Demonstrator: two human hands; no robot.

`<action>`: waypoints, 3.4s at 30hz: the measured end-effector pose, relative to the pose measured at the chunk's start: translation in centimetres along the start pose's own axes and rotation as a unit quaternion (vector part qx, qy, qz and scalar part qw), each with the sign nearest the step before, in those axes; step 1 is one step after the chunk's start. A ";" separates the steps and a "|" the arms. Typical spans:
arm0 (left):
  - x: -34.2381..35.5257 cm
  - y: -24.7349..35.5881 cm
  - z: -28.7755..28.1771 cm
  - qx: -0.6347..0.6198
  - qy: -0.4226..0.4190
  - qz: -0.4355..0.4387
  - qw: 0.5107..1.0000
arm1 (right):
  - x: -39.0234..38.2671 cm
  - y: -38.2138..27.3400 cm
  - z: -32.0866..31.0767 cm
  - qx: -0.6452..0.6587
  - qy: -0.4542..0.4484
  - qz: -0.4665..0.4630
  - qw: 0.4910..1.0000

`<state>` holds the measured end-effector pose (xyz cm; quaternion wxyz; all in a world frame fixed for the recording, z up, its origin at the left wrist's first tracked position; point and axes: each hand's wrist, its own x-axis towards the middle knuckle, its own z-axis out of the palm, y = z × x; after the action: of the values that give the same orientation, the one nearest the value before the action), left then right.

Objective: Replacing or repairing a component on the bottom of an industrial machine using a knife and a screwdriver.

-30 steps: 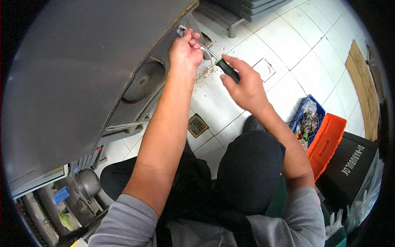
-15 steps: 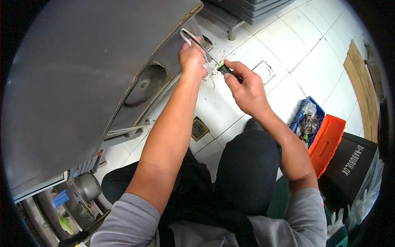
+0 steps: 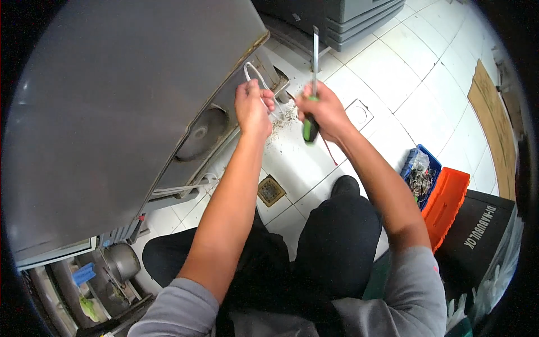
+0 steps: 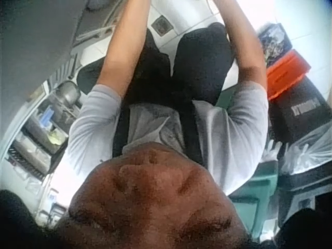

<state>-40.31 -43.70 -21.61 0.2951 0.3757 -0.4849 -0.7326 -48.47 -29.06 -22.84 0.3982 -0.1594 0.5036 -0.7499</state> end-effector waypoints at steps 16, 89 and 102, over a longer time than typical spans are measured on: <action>0.8 -0.2 -0.6 0.026 0.082 -0.059 0.995 | 10.6 -0.1 5.2 -0.100 -0.063 0.007 0.993; -9.1 1.6 -3.0 -0.019 -0.230 -0.239 0.943 | -4.5 -1.7 -0.1 -0.399 0.060 -0.338 0.850; -8.0 -1.3 -3.6 0.230 -0.128 -0.002 0.965 | -4.9 -1.7 0.1 -0.393 -0.063 -0.079 0.914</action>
<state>-33.04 -38.66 -21.61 0.1344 0.3372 -0.6737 -0.6437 -45.97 -25.11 -20.52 0.2736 -0.3894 0.7174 -0.5088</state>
